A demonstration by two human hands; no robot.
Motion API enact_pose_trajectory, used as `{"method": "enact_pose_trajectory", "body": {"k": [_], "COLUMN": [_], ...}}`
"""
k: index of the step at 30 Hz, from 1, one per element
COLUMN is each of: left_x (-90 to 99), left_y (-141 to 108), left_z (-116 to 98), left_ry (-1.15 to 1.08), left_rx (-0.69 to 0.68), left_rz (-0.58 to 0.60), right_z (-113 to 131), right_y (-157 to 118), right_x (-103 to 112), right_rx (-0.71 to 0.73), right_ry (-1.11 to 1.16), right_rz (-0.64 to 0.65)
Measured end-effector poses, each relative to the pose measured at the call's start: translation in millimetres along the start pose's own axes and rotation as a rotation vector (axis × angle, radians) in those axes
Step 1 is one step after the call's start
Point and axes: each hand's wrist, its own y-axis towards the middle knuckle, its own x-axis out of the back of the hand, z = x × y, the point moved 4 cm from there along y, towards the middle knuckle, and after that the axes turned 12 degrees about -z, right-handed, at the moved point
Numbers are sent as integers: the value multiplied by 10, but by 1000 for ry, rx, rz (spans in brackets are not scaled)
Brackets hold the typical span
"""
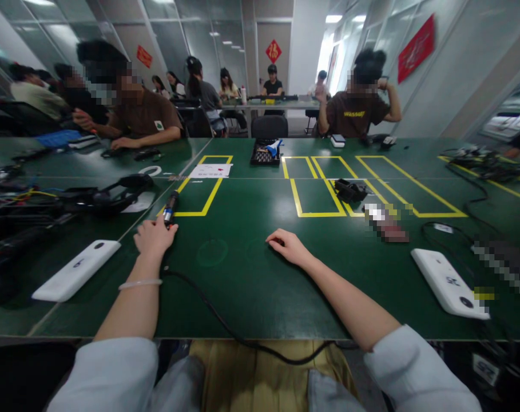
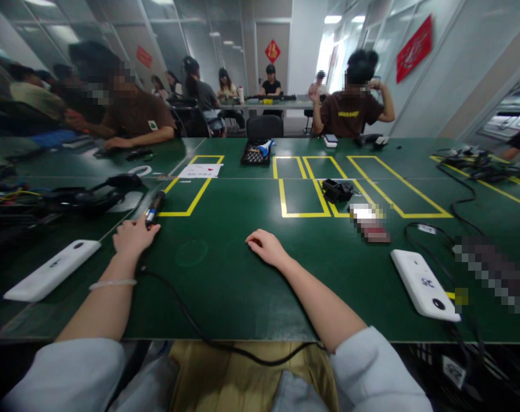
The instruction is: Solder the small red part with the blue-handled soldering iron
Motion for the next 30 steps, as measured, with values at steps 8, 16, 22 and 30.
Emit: {"method": "enact_pose_trajectory", "body": {"k": [8, 16, 22, 30], "left_x": [10, 91, 229, 248], "left_y": [62, 21, -23, -496], "left_z": [328, 295, 166, -1076], "left_ry": [74, 52, -17, -733], "left_rx": [138, 149, 67, -411], "left_rz": [-81, -142, -286, 104], "right_z": [-18, -28, -47, -44], "right_y": [-2, 1, 4, 7], "right_x": [-6, -12, -30, -37], "right_rx": [13, 8, 19, 14], "right_ry": [-9, -10, -31, -23], "right_rz": [8, 13, 16, 24]}}
